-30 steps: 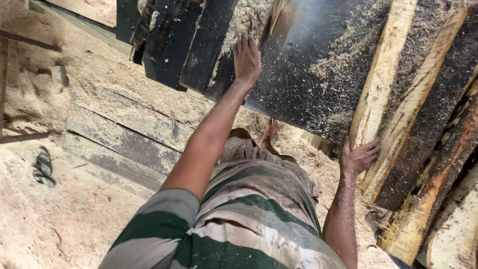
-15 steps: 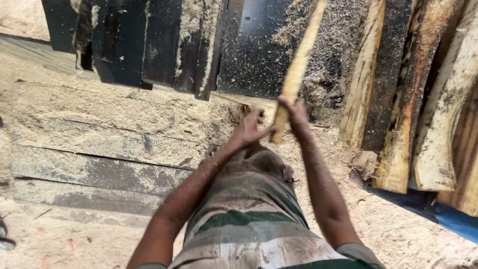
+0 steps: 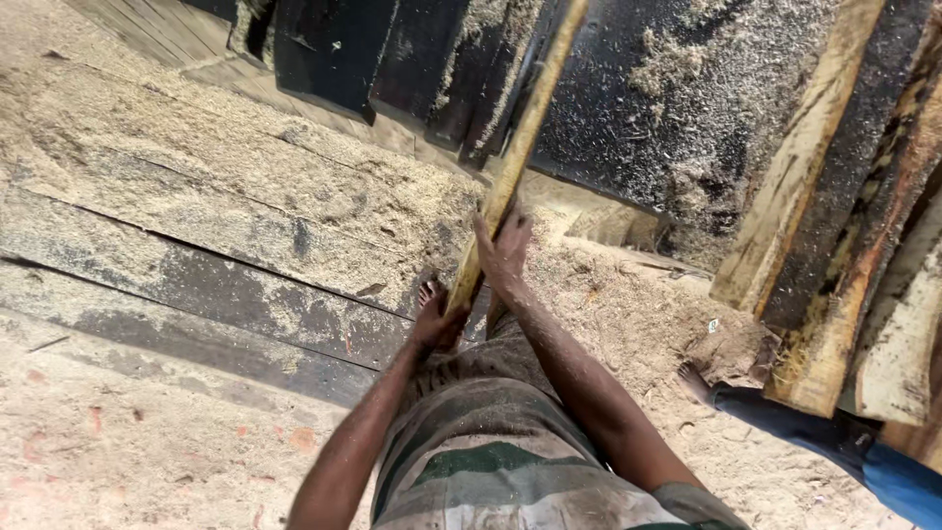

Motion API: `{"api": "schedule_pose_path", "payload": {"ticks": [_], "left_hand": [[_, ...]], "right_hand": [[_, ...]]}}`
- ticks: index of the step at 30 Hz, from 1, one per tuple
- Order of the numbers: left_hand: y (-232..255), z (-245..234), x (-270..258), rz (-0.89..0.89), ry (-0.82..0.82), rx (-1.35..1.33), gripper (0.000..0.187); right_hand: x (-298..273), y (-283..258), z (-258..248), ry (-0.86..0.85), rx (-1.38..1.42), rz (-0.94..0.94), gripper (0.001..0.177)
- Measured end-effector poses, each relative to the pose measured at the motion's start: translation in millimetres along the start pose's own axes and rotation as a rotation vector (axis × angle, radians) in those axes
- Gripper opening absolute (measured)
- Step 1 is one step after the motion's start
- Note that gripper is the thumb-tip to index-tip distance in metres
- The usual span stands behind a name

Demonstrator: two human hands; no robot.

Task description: The person feeds wood logs and planks into a power saw machine by hand, sliding them across the machine bed and moving processed pieces.

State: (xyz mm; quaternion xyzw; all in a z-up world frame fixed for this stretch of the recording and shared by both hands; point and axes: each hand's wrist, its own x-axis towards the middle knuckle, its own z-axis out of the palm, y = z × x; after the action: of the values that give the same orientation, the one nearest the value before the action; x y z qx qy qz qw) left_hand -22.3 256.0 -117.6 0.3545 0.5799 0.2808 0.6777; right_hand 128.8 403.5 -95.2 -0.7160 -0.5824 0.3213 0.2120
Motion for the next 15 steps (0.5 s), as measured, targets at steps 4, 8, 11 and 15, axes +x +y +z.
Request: {"api": "schedule_pose_path", "payload": {"ticks": [4, 8, 11, 15], "left_hand": [[2.4, 8.9, 23.9, -0.151, 0.137, -0.094, 0.069], [66.2, 2.1, 87.6, -0.130, 0.166, -0.114, 0.071], [127.4, 3.0, 138.4, -0.155, 0.185, -0.188, 0.072], [172.4, 19.8, 157.5, -0.185, 0.240, -0.184, 0.084]], "right_hand": [[56.5, -1.4, 42.3, 0.327, -0.664, -0.267, 0.062], [135.6, 2.8, 44.6, 0.157, -0.057, 0.119, 0.079], [199.5, 3.1, 33.9, 0.294, -0.740, -0.334, 0.054], [272.6, 8.6, 24.9, 0.261, -0.395, -0.072, 0.081]]}}
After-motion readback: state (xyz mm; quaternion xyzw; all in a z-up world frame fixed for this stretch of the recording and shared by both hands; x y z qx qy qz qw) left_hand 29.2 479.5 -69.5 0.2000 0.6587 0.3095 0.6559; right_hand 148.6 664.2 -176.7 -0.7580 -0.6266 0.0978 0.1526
